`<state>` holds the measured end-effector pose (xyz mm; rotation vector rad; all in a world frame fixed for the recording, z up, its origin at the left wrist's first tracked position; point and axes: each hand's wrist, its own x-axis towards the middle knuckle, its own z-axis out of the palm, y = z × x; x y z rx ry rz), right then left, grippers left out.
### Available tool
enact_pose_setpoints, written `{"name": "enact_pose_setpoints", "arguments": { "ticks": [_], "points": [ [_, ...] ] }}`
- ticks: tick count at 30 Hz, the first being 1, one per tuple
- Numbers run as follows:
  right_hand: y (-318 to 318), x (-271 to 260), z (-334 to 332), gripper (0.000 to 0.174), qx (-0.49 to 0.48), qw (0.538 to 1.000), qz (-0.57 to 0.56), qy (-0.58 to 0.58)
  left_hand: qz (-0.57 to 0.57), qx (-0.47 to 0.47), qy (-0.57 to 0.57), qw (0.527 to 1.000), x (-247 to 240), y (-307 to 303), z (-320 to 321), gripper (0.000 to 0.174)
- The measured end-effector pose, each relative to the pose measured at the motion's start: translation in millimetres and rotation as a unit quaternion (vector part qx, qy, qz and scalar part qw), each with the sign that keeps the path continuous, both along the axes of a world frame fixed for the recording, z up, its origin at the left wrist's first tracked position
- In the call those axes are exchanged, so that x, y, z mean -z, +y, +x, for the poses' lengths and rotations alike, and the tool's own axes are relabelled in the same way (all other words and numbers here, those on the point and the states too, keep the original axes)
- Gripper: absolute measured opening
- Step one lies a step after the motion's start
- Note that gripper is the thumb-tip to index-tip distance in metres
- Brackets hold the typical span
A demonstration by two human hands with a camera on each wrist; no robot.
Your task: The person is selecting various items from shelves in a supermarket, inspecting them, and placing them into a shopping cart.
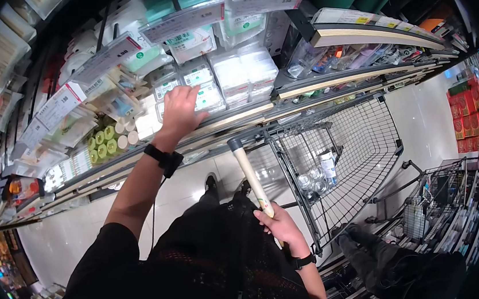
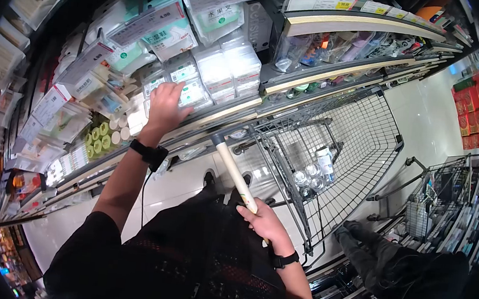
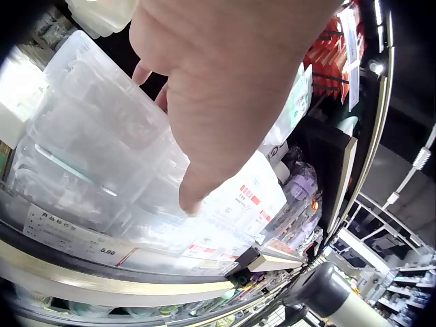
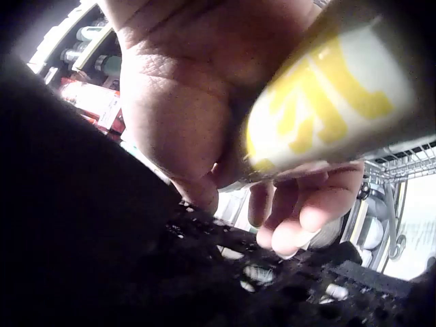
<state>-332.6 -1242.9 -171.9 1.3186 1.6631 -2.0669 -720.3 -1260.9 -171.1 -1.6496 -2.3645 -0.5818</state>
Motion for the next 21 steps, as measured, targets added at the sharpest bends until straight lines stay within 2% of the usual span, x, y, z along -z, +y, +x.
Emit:
{"name": "enact_pose_setpoints", "arguments": {
  "ticks": [1, 3, 4, 5, 7, 8, 9, 10, 11, 13, 14, 16, 17, 19, 20, 21],
  "points": [
    [-4, 1, 0, 0.031, 0.004, 1.000, 0.003, 0.001, 0.003, 0.004, 0.001, 1.000, 1, 0, -2, 0.070],
    [-11, 4, 0, 0.035, -0.014, 0.996, 0.084, -0.026, 0.002, 0.014, -0.010, 1.000, 2, 0, -6, 0.071],
    [-13, 5, -2, 0.044, -0.065, 0.976, 0.200, -0.052, 0.028, 0.029, -0.017, 0.999, 3, 0, -8, 0.070],
    [-16, 2, 0, 0.044, -0.065, 0.976, 0.202, -0.058, 0.030, 0.030, -0.022, 0.999, 3, -4, -8, 0.070],
    [-17, -38, -12, 0.056, -0.145, 0.938, 0.263, -0.174, 0.065, 0.060, -0.033, 0.996, -10, -6, -5, 0.070],
    [-18, -45, -8, 0.057, -0.197, 0.902, 0.342, -0.177, 0.070, 0.059, -0.032, 0.995, -19, -10, -4, 0.070],
    [-14, -56, -7, 0.057, -0.200, 0.901, 0.343, -0.175, 0.081, 0.068, -0.092, 0.990, -28, -19, 0, 0.070],
    [-10, -69, -8, 0.056, -0.178, 0.876, 0.419, -0.156, 0.093, 0.077, -0.152, 0.981, -37, -29, 4, 0.070],
    [-8, -85, -12, 0.056, -0.157, 0.846, 0.491, -0.135, 0.093, 0.070, -0.153, 0.981, -48, -41, 7, 0.070],
    [6, -121, -39, 0.051, -0.044, 0.886, 0.460, -0.048, 0.135, 0.120, -0.248, 0.952, -72, -67, 18, 0.070],
    [10, -127, -51, 0.052, -0.010, 0.894, 0.447, -0.008, 0.139, 0.128, -0.252, 0.949, -83, -78, 21, 0.071],
    [18, -133, -88, 0.064, 0.025, 0.876, 0.455, 0.158, 0.140, 0.135, -0.267, 0.944, -104, -95, 28, 0.070],
    [19, -135, -108, 0.079, 0.018, 0.891, 0.400, 0.213, 0.138, 0.149, -0.279, 0.938, -113, -101, 30, 0.070],
    [17, -138, -151, 0.092, -0.022, 0.880, 0.353, 0.316, 0.162, 0.146, -0.277, 0.936, -125, -110, 33, 0.068],
    [14, -138, -169, 0.094, -0.059, 0.870, 0.364, 0.327, 0.169, 0.167, -0.273, 0.932, -128, -114, 33, 0.068],
    [5, -137, -187, 0.085, -0.058, 0.869, 0.349, 0.346, 0.175, 0.187, -0.268, 0.929, -131, -119, 34, 0.067]
  ]
}}
